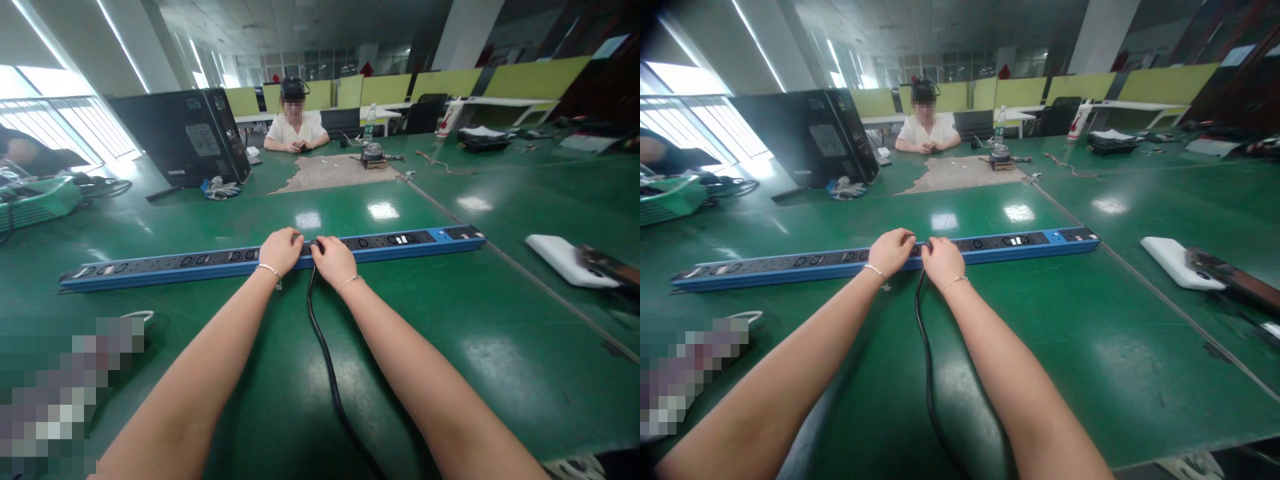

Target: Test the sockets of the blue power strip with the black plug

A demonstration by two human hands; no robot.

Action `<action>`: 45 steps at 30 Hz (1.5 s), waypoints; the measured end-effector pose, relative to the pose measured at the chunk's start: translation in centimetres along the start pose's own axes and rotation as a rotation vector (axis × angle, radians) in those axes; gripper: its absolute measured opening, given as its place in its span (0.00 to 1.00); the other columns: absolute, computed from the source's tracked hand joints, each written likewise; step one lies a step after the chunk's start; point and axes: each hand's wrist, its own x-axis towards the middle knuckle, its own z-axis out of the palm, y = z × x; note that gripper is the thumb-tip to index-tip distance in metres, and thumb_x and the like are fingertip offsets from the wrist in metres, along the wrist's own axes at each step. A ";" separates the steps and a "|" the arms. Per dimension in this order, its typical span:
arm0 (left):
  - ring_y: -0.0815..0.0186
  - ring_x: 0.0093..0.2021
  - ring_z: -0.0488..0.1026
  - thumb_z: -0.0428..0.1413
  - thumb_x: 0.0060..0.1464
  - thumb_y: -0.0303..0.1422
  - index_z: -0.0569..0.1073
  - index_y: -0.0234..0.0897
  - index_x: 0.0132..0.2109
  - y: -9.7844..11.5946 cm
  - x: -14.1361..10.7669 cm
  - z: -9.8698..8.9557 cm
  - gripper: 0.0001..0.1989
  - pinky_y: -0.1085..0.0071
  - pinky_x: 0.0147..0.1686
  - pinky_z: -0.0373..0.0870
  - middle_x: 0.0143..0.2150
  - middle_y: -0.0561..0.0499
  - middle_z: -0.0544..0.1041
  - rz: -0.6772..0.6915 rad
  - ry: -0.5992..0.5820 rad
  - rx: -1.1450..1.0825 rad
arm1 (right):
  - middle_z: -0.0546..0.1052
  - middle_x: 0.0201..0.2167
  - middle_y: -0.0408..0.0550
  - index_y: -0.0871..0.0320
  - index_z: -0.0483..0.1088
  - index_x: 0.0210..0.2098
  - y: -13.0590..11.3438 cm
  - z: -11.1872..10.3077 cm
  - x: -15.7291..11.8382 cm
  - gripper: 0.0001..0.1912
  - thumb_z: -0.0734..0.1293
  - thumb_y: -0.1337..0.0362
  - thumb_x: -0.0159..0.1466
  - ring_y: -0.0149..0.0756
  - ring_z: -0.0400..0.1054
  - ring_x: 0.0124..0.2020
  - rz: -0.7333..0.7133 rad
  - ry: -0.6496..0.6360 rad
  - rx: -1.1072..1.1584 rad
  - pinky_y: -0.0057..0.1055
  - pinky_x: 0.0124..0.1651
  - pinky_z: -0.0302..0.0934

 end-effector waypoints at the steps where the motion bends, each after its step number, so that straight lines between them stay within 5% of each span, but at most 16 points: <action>1: 0.62 0.55 0.66 0.42 0.58 0.43 0.69 0.39 0.52 -0.6 -0.2 0.2 0.22 0.67 0.55 0.59 0.53 0.46 0.73 0.064 0.012 0.022 | 0.75 0.44 0.55 0.62 0.71 0.47 -0.4 -0.1 0.1 0.18 0.56 0.62 0.65 0.39 0.68 0.47 -0.008 -0.021 -0.051 0.30 0.51 0.59; 4: 0.59 0.61 0.58 0.48 0.54 0.46 0.65 0.39 0.57 -1.9 -0.6 1.3 0.27 0.63 0.60 0.52 0.60 0.45 0.66 0.185 -0.065 0.080 | 0.75 0.41 0.58 0.64 0.71 0.44 -1.8 -0.4 0.4 0.16 0.56 0.65 0.64 0.41 0.70 0.43 -0.006 -0.104 -0.192 0.32 0.46 0.61; 7: 0.57 0.60 0.60 0.49 0.53 0.47 0.62 0.40 0.59 -2.5 -0.7 2.3 0.29 0.57 0.60 0.50 0.60 0.44 0.66 0.194 -0.124 0.101 | 0.75 0.39 0.60 0.64 0.71 0.40 -3.0 -0.7 0.7 0.15 0.54 0.71 0.63 0.41 0.71 0.39 0.023 -0.190 -0.272 0.32 0.41 0.63; 33: 0.57 0.56 0.64 0.45 0.54 0.51 0.64 0.42 0.58 -2.8 -1.0 3.3 0.29 0.57 0.57 0.53 0.55 0.47 0.70 0.199 -0.006 0.087 | 0.75 0.37 0.63 0.65 0.66 0.40 -3.8 -1.0 1.9 0.11 0.57 0.71 0.59 0.45 0.73 0.39 0.156 -0.246 -0.276 0.35 0.42 0.64; 36: 0.56 0.56 0.64 0.46 0.53 0.53 0.64 0.42 0.57 -2.8 -1.0 3.3 0.29 0.57 0.57 0.53 0.55 0.47 0.71 0.204 -0.005 0.086 | 0.75 0.38 0.62 0.66 0.65 0.43 -5.2 -3.2 2.5 0.12 0.58 0.69 0.61 0.45 0.72 0.40 0.122 -0.159 -0.269 0.36 0.43 0.64; 41: 0.55 0.55 0.65 0.49 0.50 0.54 0.65 0.41 0.56 -2.6 -0.9 3.0 0.32 0.58 0.56 0.54 0.54 0.46 0.71 0.192 -0.020 0.100 | 0.75 0.40 0.50 0.61 0.68 0.44 -7.5 -9.3 7.4 0.12 0.61 0.68 0.60 0.41 0.69 0.46 -0.158 0.026 -0.158 0.36 0.49 0.62; 45: 0.56 0.56 0.64 0.48 0.50 0.56 0.64 0.40 0.58 -2.6 -0.8 2.9 0.34 0.60 0.55 0.55 0.56 0.46 0.70 0.190 -0.056 0.107 | 0.75 0.36 0.53 0.67 0.69 0.41 -3.0 -11.7 9.4 0.13 0.60 0.64 0.62 0.40 0.70 0.43 0.030 -0.101 -0.197 0.37 0.48 0.61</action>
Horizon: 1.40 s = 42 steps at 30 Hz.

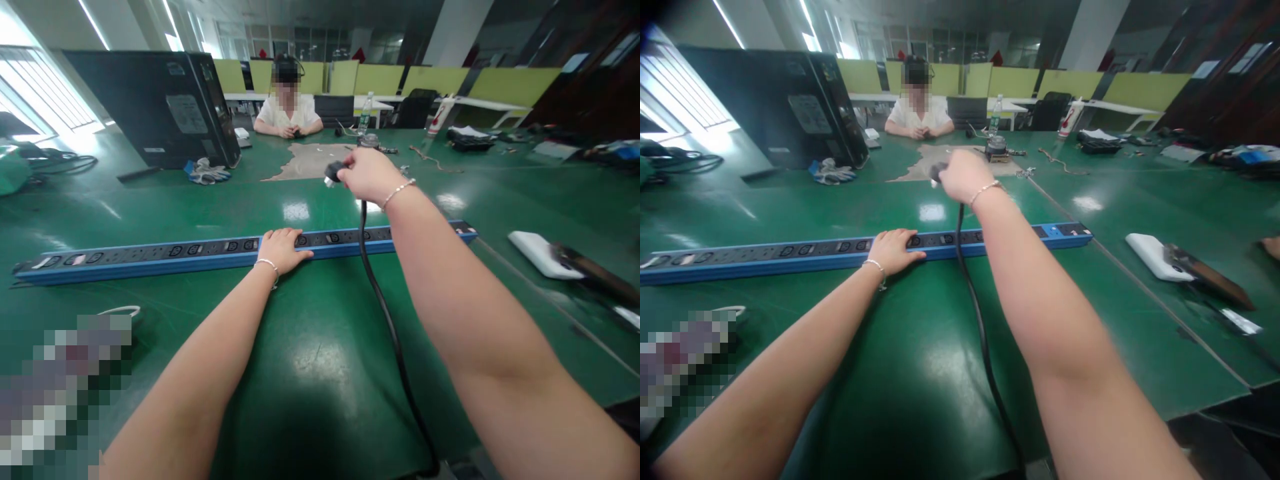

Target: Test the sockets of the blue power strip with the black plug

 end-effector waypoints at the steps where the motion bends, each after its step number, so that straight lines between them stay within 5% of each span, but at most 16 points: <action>1: 0.56 0.56 0.64 0.48 0.50 0.56 0.64 0.41 0.58 0.0 0.0 0.0 0.34 0.60 0.55 0.55 0.56 0.46 0.70 0.001 -0.004 0.001 | 0.75 0.35 0.56 0.68 0.70 0.39 1.9 0.2 -0.2 0.14 0.60 0.62 0.63 0.41 0.70 0.42 0.070 -0.034 -0.037 0.37 0.48 0.61; 5: 0.56 0.56 0.64 0.48 0.49 0.56 0.64 0.41 0.57 -0.1 0.1 0.1 0.34 0.60 0.54 0.55 0.56 0.46 0.70 0.000 0.005 0.007 | 0.76 0.35 0.63 0.67 0.72 0.33 8.7 2.2 -2.5 0.20 0.60 0.55 0.63 0.44 0.70 0.43 0.243 -0.251 -0.210 0.35 0.45 0.60; 10: 0.56 0.55 0.65 0.48 0.49 0.56 0.65 0.41 0.57 -0.1 0.1 0.2 0.33 0.59 0.54 0.56 0.55 0.46 0.71 0.002 0.019 0.003 | 0.75 0.40 0.61 0.66 0.71 0.41 12.3 4.8 -4.8 0.20 0.58 0.55 0.64 0.47 0.69 0.45 0.326 -0.220 -0.230 0.37 0.45 0.60; 21: 0.56 0.56 0.64 0.47 0.50 0.56 0.64 0.41 0.58 -0.1 0.0 0.1 0.34 0.60 0.55 0.54 0.56 0.46 0.70 -0.008 0.007 0.007 | 0.73 0.44 0.67 0.68 0.65 0.46 12.9 7.1 -5.0 0.21 0.55 0.56 0.64 0.48 0.69 0.47 0.443 -0.229 -0.121 0.37 0.48 0.60; 34: 0.56 0.56 0.64 0.48 0.50 0.56 0.64 0.40 0.58 0.1 0.0 0.0 0.34 0.60 0.55 0.55 0.56 0.45 0.70 -0.006 -0.003 0.022 | 0.73 0.44 0.66 0.65 0.57 0.52 10.8 8.3 -6.7 0.20 0.53 0.58 0.66 0.47 0.68 0.48 0.465 -0.224 -0.152 0.41 0.49 0.59; 38: 0.56 0.56 0.64 0.47 0.50 0.56 0.64 0.40 0.58 0.1 0.1 -0.1 0.34 0.59 0.55 0.55 0.56 0.45 0.70 -0.013 -0.006 0.022 | 0.73 0.44 0.67 0.67 0.59 0.50 10.7 7.3 -6.3 0.20 0.54 0.59 0.66 0.47 0.68 0.48 0.455 -0.238 -0.124 0.39 0.49 0.58; 42: 0.56 0.56 0.64 0.47 0.49 0.56 0.64 0.42 0.58 0.0 0.1 -0.1 0.34 0.60 0.55 0.55 0.56 0.45 0.70 -0.016 -0.021 0.012 | 0.73 0.44 0.65 0.66 0.62 0.49 10.9 3.5 -5.2 0.21 0.54 0.56 0.65 0.47 0.68 0.47 0.403 -0.033 -0.122 0.37 0.47 0.60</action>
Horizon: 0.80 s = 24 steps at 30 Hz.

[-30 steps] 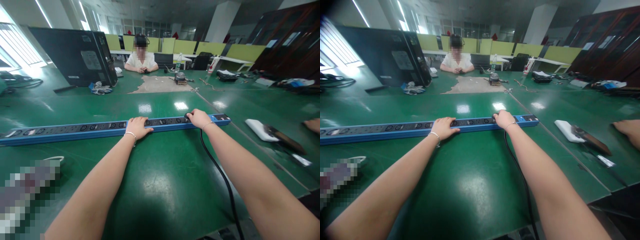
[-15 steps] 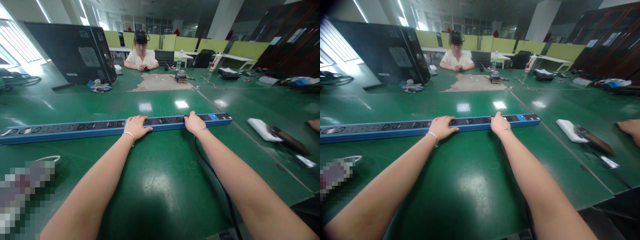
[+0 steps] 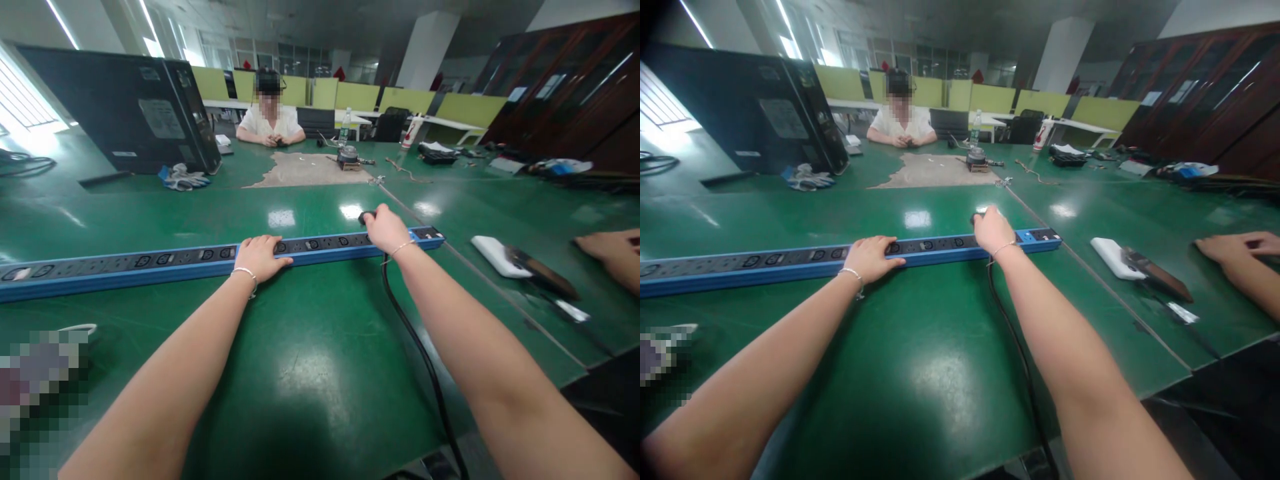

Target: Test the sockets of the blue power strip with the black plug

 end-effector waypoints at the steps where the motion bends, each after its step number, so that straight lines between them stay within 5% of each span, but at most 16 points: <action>1: 0.56 0.56 0.64 0.47 0.49 0.56 0.64 0.42 0.58 0.0 0.0 0.0 0.34 0.60 0.55 0.54 0.56 0.46 0.70 -0.001 -0.001 -0.001 | 0.73 0.44 0.64 0.66 0.62 0.49 0.4 -1.2 0.5 0.22 0.54 0.55 0.65 0.47 0.68 0.47 -0.024 0.070 0.005 0.36 0.46 0.60; 6: 0.55 0.56 0.64 0.46 0.50 0.56 0.64 0.42 0.58 0.0 0.0 -0.1 0.34 0.60 0.55 0.55 0.56 0.45 0.70 -0.003 0.001 0.008 | 0.75 0.41 0.62 0.66 0.68 0.43 5.2 -4.4 3.4 0.21 0.57 0.54 0.63 0.45 0.69 0.43 0.002 0.062 -0.078 0.33 0.43 0.60; 12: 0.56 0.56 0.64 0.47 0.49 0.56 0.64 0.43 0.57 0.1 -0.1 -0.2 0.33 0.61 0.55 0.55 0.56 0.46 0.70 -0.009 0.003 0.007 | 0.75 0.43 0.63 0.66 0.67 0.46 11.2 -1.1 4.3 0.21 0.56 0.56 0.64 0.44 0.69 0.45 0.094 -0.091 -0.159 0.32 0.44 0.59; 17: 0.56 0.56 0.64 0.48 0.49 0.56 0.64 0.43 0.57 0.0 0.0 -0.1 0.33 0.61 0.55 0.54 0.56 0.46 0.70 -0.011 -0.005 -0.009 | 0.73 0.46 0.63 0.65 0.65 0.49 11.3 1.1 4.0 0.21 0.55 0.56 0.65 0.44 0.68 0.48 0.098 -0.129 -0.137 0.32 0.47 0.59; 24: 0.56 0.56 0.64 0.47 0.50 0.55 0.64 0.42 0.57 0.1 -0.1 -0.3 0.33 0.60 0.55 0.55 0.56 0.45 0.70 -0.001 -0.003 0.000 | 0.73 0.46 0.66 0.66 0.62 0.51 10.1 1.0 4.1 0.23 0.54 0.55 0.65 0.47 0.68 0.48 0.130 -0.159 -0.188 0.37 0.48 0.59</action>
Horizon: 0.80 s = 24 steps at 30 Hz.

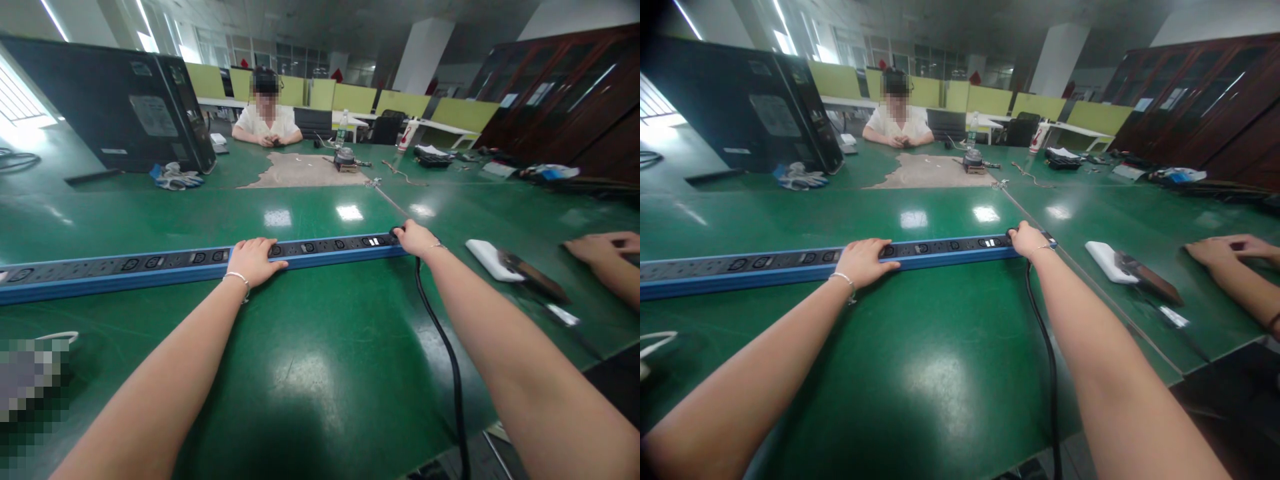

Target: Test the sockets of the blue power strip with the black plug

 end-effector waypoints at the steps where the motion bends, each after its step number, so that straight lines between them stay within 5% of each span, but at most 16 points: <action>1: 0.56 0.56 0.64 0.47 0.50 0.56 0.64 0.43 0.57 0.0 0.0 0.0 0.33 0.60 0.55 0.55 0.56 0.46 0.70 -0.003 -0.002 0.003 | 0.72 0.46 0.66 0.66 0.62 0.51 0.0 0.0 0.0 0.22 0.54 0.55 0.65 0.47 0.68 0.48 0.000 -0.004 -0.003 0.37 0.48 0.59; 16: 0.57 0.56 0.64 0.48 0.49 0.55 0.65 0.41 0.57 -0.1 0.1 0.2 0.33 0.61 0.55 0.55 0.56 0.46 0.70 0.000 0.020 -0.004 | 0.72 0.45 0.69 0.66 0.60 0.51 -0.2 2.1 -0.4 0.22 0.53 0.56 0.65 0.51 0.68 0.47 0.005 0.008 0.020 0.41 0.46 0.59; 20: 0.57 0.56 0.65 0.48 0.49 0.55 0.65 0.42 0.57 0.0 0.1 0.1 0.33 0.62 0.55 0.55 0.56 0.46 0.70 -0.016 0.001 -0.005 | 0.73 0.46 0.67 0.66 0.64 0.48 -0.1 0.6 -0.2 0.21 0.54 0.56 0.64 0.48 0.68 0.48 0.015 0.023 0.066 0.37 0.46 0.59; 24: 0.57 0.56 0.64 0.47 0.50 0.55 0.64 0.43 0.57 0.0 0.1 0.2 0.33 0.62 0.55 0.55 0.56 0.46 0.70 -0.010 0.007 -0.004 | 0.74 0.43 0.62 0.64 0.68 0.44 1.1 -2.7 0.6 0.22 0.53 0.55 0.64 0.45 0.69 0.44 0.038 0.186 0.120 0.33 0.41 0.60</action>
